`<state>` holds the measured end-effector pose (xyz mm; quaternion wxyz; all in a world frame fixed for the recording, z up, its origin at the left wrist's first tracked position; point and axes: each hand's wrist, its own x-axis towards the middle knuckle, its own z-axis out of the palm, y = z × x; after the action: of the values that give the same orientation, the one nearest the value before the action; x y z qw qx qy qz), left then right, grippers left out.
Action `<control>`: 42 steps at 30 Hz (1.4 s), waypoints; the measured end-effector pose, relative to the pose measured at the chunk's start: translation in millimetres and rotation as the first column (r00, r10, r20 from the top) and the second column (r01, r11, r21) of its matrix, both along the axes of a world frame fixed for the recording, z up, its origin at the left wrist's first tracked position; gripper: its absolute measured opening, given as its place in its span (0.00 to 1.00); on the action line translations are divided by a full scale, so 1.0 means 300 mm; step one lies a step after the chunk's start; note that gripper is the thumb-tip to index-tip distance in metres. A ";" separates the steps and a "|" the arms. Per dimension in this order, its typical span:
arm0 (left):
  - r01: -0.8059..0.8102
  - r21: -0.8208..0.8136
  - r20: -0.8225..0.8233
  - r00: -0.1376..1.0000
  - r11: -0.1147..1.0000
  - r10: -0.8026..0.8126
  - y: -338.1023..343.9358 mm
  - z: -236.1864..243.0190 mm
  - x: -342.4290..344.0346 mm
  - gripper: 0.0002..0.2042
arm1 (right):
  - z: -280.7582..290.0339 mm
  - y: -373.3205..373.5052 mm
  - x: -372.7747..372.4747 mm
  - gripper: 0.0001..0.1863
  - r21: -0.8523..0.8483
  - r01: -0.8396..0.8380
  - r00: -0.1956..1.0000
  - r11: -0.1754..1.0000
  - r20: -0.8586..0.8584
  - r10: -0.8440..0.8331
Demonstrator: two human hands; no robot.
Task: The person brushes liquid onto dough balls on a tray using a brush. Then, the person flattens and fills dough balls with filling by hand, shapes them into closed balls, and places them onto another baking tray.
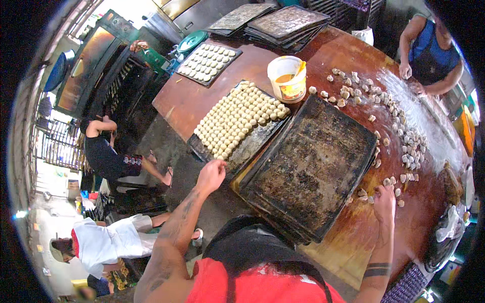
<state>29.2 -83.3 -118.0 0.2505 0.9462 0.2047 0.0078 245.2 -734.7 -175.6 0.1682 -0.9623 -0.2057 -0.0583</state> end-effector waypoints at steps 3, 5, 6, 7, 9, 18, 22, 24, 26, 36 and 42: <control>0.032 0.200 0.129 0.990 0.979 -0.059 0.078 -0.039 0.052 0.08 | 0.163 0.075 -0.084 0.21 0.273 0.191 0.963 0.943 -0.237 -0.126; 0.012 0.384 0.177 0.981 0.923 -0.086 0.097 -0.069 0.098 0.07 | 0.251 0.068 -0.181 0.15 0.596 0.396 0.918 0.698 -0.271 -0.290; 0.026 0.429 0.183 0.976 0.903 -0.114 0.108 -0.087 0.115 0.06 | 0.265 0.042 -0.237 0.14 0.622 0.291 0.952 0.727 -0.113 -0.285; 0.015 0.423 0.208 0.972 0.906 -0.114 0.130 -0.106 0.117 0.06 | 0.259 0.032 -0.300 0.14 0.783 0.282 0.951 0.555 -0.150 -0.272; 0.029 0.471 0.199 0.970 0.881 -0.138 0.187 -0.144 0.085 0.05 | 0.233 0.044 -0.423 0.14 0.936 0.331 0.930 -0.122 -0.345 -0.123; -0.121 -0.549 0.236 0.927 0.827 0.292 0.098 0.085 0.129 0.09 | 0.246 0.835 -0.566 0.15 0.763 0.590 0.796 0.264 -0.604 -0.038; 0.076 -0.996 0.082 0.977 0.038 0.199 -0.008 0.025 0.216 0.13 | 0.389 1.300 -0.470 0.18 0.748 0.267 0.910 0.607 -0.404 0.097; 0.017 -0.991 0.032 0.993 0.133 0.110 -0.066 0.150 0.204 0.12 | 0.510 1.457 -0.493 0.17 0.720 0.187 0.923 0.668 -0.362 0.133; 0.011 -0.951 0.018 1.000 0.309 0.019 -0.046 0.214 0.185 0.13 | 0.588 1.555 -0.520 0.13 0.658 0.043 0.959 0.752 -0.238 0.154; 0.166 -0.983 0.153 0.977 0.076 -0.149 -0.078 0.176 0.140 0.20 | 0.472 1.521 -0.552 0.28 0.633 0.234 0.959 0.738 -0.273 -0.069; 0.221 -0.969 0.233 0.965 -0.109 -0.116 -0.177 0.291 0.186 0.17 | 0.512 1.383 -0.518 0.18 0.832 0.377 0.849 0.407 -0.486 0.208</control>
<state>85.0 -136.3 -30.6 0.8696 0.4724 0.0135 -0.1429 89.8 -319.9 -22.0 0.7075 -0.6997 -0.0353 0.0927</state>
